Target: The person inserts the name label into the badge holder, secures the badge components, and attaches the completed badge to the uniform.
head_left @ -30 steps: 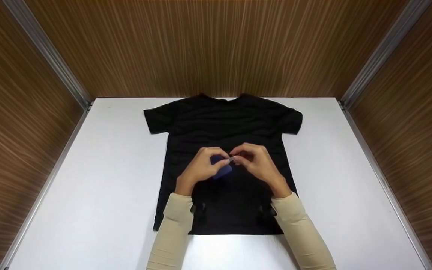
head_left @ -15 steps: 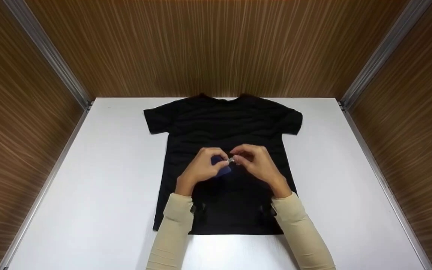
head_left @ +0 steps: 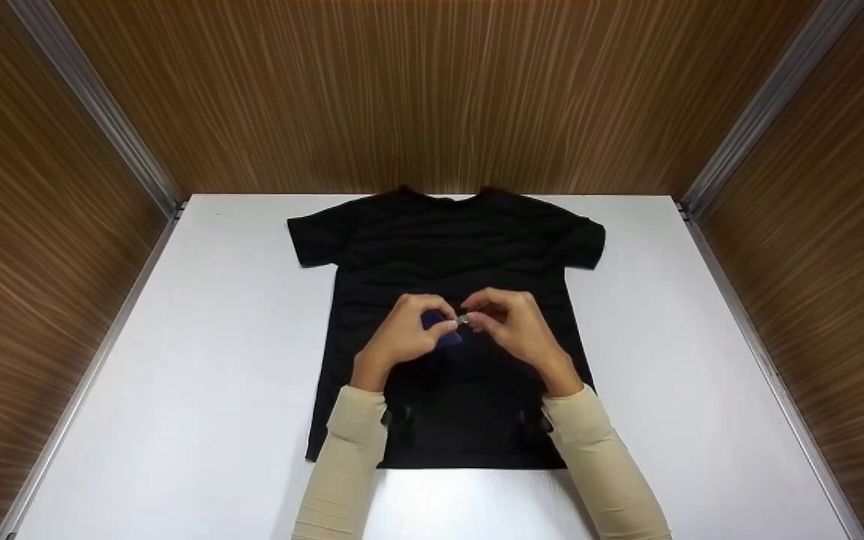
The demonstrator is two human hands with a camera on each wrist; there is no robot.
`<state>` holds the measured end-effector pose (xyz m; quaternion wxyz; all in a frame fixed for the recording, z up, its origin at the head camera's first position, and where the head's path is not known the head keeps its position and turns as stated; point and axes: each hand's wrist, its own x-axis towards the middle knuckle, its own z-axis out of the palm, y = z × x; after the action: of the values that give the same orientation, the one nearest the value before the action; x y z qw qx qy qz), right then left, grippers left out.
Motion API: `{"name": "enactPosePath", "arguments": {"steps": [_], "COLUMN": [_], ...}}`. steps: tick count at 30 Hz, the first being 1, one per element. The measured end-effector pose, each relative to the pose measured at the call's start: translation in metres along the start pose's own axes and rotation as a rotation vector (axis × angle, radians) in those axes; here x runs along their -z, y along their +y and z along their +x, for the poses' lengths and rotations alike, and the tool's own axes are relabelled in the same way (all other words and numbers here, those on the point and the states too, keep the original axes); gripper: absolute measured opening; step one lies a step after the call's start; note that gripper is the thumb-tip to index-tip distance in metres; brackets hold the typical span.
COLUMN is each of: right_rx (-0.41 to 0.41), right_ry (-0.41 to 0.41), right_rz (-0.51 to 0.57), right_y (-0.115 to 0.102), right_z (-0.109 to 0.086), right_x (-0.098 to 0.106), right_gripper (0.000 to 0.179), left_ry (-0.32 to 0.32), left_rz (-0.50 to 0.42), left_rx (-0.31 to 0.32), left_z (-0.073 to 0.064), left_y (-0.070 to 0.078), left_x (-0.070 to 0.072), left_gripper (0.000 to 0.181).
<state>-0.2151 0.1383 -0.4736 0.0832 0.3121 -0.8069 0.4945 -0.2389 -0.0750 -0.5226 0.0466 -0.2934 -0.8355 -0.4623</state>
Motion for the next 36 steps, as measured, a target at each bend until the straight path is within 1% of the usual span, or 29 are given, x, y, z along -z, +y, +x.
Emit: {"name": "enactPosePath", "arguments": {"steps": [3, 10, 16, 32, 36], "right_rx": [-0.003, -0.008, -0.002, -0.018, -0.022], "right_ry": [-0.005, -0.021, -0.025, -0.043, -0.051], "right_rz": [0.009, 0.002, 0.008, -0.003, 0.001], "right_y": [-0.0002, -0.0005, -0.0006, -0.0022, -0.0029], "right_z": [-0.0001, -0.0002, 0.0004, -0.0003, -0.0004], "right_x": [-0.0007, -0.0024, -0.0032, -0.0032, -0.0035], "right_gripper": [0.009, 0.007, 0.007, 0.007, 0.007], "left_ry": [0.007, 0.016, 0.027, 0.033, 0.040], "left_rz": [0.002, 0.009, 0.022, 0.053, 0.052], "left_rx": [-0.003, -0.036, -0.040, -0.044, -0.061], "left_z": [0.0000, -0.0013, -0.0008, -0.0011, -0.0013], "left_y": [-0.0004, -0.0004, -0.0009, -0.0004, -0.0008], "left_x": [-0.0010, -0.0021, -0.0026, -0.0019, -0.0010], "left_gripper": [0.004, 0.006, 0.005, 0.007, 0.009]}}
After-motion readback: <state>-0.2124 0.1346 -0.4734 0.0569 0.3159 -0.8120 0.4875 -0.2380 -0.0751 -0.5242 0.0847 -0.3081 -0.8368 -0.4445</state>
